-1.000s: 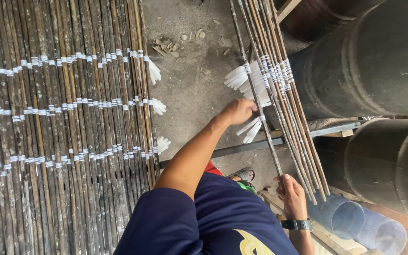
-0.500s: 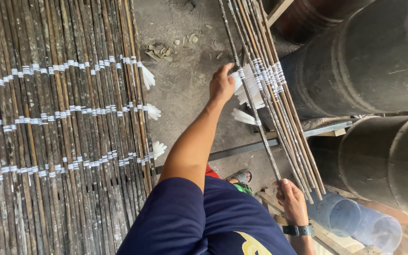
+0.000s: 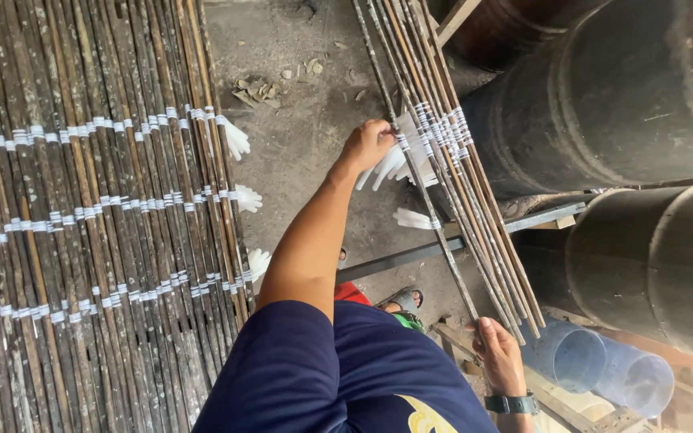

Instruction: Tying white candle wicks onto a series of thin wooden sticks laid out horizontally on a metal frame.

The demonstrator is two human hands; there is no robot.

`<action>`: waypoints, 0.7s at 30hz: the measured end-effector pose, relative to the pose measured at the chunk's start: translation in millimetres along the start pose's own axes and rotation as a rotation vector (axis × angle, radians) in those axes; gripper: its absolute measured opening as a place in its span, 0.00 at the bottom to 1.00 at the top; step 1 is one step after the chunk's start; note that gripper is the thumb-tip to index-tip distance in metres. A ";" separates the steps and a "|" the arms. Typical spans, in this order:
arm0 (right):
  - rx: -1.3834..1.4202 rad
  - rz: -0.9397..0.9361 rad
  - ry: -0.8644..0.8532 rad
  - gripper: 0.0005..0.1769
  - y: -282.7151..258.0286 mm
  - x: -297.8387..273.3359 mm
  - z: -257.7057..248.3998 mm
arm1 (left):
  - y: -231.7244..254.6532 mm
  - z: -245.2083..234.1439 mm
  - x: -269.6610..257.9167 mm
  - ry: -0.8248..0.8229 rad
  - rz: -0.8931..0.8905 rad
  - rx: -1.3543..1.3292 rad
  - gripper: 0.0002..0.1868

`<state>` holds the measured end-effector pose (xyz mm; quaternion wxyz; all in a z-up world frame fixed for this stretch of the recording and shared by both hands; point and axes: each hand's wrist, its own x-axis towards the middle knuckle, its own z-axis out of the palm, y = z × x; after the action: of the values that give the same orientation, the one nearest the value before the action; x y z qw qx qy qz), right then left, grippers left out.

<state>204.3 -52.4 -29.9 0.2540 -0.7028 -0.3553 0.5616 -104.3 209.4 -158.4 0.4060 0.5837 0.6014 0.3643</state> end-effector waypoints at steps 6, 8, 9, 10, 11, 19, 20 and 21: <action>-0.093 -0.064 0.018 0.21 -7.9 0.2 5.1 | 22.5 0.8 -14.6 0.335 0.039 0.114 0.04; -0.136 -0.058 0.041 0.21 -13.1 -0.8 6.9 | 32.3 -1.8 -20.4 0.465 0.112 0.180 0.01; -0.176 -0.071 0.051 0.21 -15.0 -1.5 8.6 | 34.3 -2.7 -21.4 0.570 0.231 0.268 0.01; -0.220 -0.083 0.056 0.22 -17.0 -1.9 10.2 | 34.9 -4.3 -23.9 0.676 0.346 0.356 0.04; -0.222 -0.079 0.056 0.22 -15.4 -3.7 10.9 | 38.5 -4.9 -25.4 0.674 0.342 0.355 0.04; -0.213 -0.029 0.037 0.20 -9.1 -8.0 6.4 | 20.3 -7.9 -3.1 0.588 0.050 0.376 0.07; -0.214 -0.030 0.035 0.20 -8.3 -8.5 5.9 | 18.8 -11.0 1.3 0.590 0.049 0.376 0.07; -0.186 -0.019 0.034 0.21 -7.6 -9.0 5.2 | 17.4 -13.8 5.9 0.599 0.042 0.383 0.07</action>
<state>196.6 -54.9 -19.9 0.1988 -0.7295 -0.4083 0.5115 -109.8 216.7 -137.2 0.0874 0.5289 0.7390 0.4081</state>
